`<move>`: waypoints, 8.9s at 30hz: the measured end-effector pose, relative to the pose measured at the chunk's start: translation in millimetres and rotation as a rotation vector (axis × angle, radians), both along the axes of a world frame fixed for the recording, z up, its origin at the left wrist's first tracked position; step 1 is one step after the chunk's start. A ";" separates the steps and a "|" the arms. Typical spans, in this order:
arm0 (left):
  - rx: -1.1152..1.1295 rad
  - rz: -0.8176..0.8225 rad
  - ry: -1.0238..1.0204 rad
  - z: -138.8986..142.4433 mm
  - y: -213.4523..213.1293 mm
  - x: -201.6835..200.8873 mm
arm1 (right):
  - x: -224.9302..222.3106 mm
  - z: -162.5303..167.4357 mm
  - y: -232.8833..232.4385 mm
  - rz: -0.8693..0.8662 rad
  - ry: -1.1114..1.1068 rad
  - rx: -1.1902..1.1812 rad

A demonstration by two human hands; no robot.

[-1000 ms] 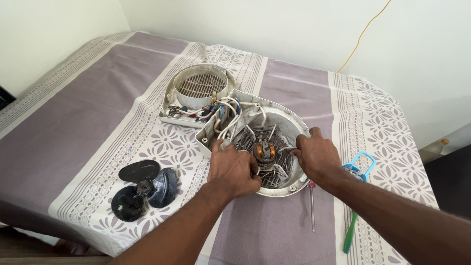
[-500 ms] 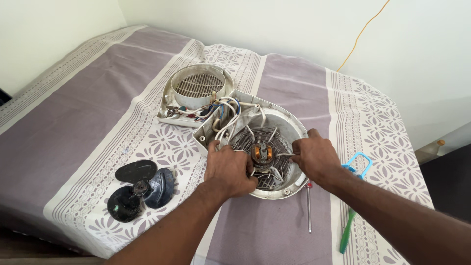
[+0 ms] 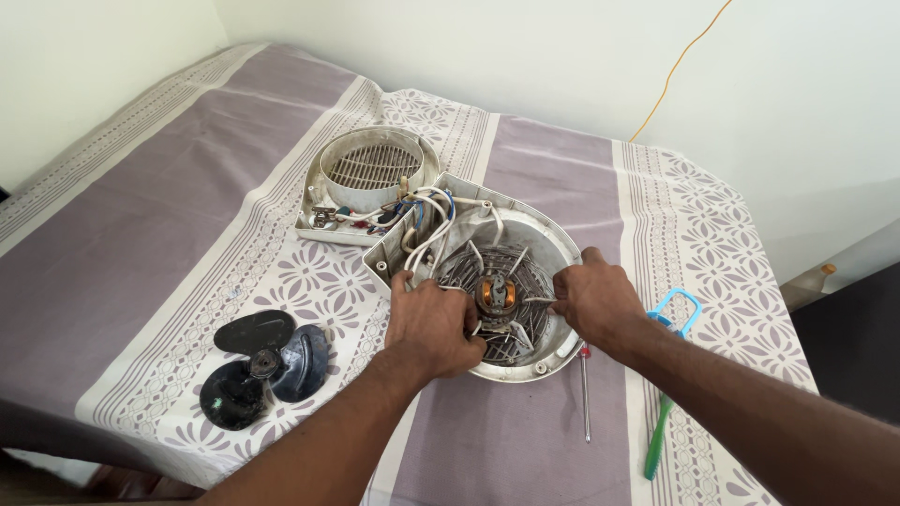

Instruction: The person services a disassembled exhaust fan lying on a bed, using a red-handled screwdriver to loosen and remove screws from the fan housing and motor area, handling the fan blades and motor components by hand, and picking small screws from a small blue container while working on the fan frame.

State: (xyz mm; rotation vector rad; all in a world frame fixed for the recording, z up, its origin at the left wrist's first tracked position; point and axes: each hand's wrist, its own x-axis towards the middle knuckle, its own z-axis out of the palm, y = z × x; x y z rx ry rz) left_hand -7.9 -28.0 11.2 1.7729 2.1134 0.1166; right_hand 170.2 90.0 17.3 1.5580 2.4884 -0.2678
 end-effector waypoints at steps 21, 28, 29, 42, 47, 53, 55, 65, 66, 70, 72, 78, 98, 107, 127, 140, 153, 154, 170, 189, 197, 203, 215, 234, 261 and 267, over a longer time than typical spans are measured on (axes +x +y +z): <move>0.014 -0.050 0.047 -1.9 2.6 -4.2 | 1.2 -2.9 0.3 -0.030 0.006 -0.026; -0.014 -0.050 0.044 -0.5 3.0 -3.9 | 2.4 -4.7 0.1 -0.018 0.010 -0.025; -0.003 -0.052 0.041 -0.2 2.6 -3.9 | 3.4 -4.6 0.4 -0.017 0.001 -0.022; 0.170 -0.076 0.023 -3.6 1.5 -9.8 | 11.7 0.3 3.7 0.015 0.017 0.094; 0.434 0.012 -0.172 -8.0 4.3 -9.3 | 12.6 3.1 1.8 -0.038 0.177 0.150; 0.502 0.165 -0.347 -2.9 21.7 -5.4 | 7.1 8.6 2.5 -0.081 0.372 0.289; 0.559 0.176 -0.356 -2.2 25.5 -3.8 | 5.2 12.1 1.9 -0.140 0.477 0.252; 0.592 0.321 -0.663 -4.3 50.1 7.1 | -6.8 25.2 -15.0 -0.406 0.861 0.008; 0.574 0.333 -0.678 -4.9 51.0 7.8 | -7.0 26.8 -16.2 -0.427 0.867 -0.007; 0.585 0.353 -0.725 -8.2 53.2 12.7 | -4.8 31.0 -21.1 -0.434 0.911 -0.015; 0.589 0.362 -0.752 -9.7 53.4 15.2 | -2.7 31.5 -24.1 -0.435 0.920 -0.017; 0.607 0.372 -0.750 -10.3 52.4 27.4 | 6.4 31.9 -27.9 -0.432 0.960 -0.038; 0.453 0.308 -0.862 -6.2 69.4 180.7 | 147.9 25.1 -19.9 -0.532 0.929 -0.059; 0.406 0.222 -0.861 -24.4 78.6 239.4 | 204.8 19.9 -24.2 -0.657 0.857 -0.081; 0.122 0.268 -0.841 -64.8 45.9 260.6 | 231.9 -51.6 -38.6 -0.523 0.577 -0.126; 0.058 0.308 -0.848 -80.3 42.9 266.4 | 230.6 -74.9 -38.5 -0.497 0.488 -0.087; 0.013 0.324 -0.876 -77.8 47.3 263.4 | 230.9 -70.5 -36.9 -0.486 0.542 -0.103; 0.056 0.303 -0.912 -74.2 48.1 261.9 | 230.0 -66.2 -36.8 -0.478 0.550 -0.089; 0.214 0.360 -1.357 -12.9 58.3 196.5 | 185.4 15.6 -31.5 -0.299 1.012 -0.144; 0.262 0.484 -1.427 1.0 50.6 95.3 | 72.5 32.7 -28.7 -0.201 1.043 -0.305; 0.227 0.568 -1.441 -9.1 51.7 65.4 | 36.7 35.2 -25.0 -0.176 1.083 -0.276; 0.251 0.555 -1.457 -18.1 50.6 50.8 | 23.1 33.0 -20.4 -0.150 1.037 -0.304; 0.255 0.621 -1.271 -10.4 38.4 40.5 | 9.6 26.3 -14.9 -0.073 0.974 -0.290; 0.479 0.139 -0.040 -11.1 13.5 8.9 | -7.0 -19.3 -38.9 -0.131 0.368 0.098; 0.362 0.094 -0.065 -4.2 7.8 26.2 | -30.4 -14.6 -66.9 -0.645 0.263 0.075; 0.400 0.088 -0.067 -3.9 6.6 28.5 | -35.0 -10.5 -65.3 -0.735 0.246 0.015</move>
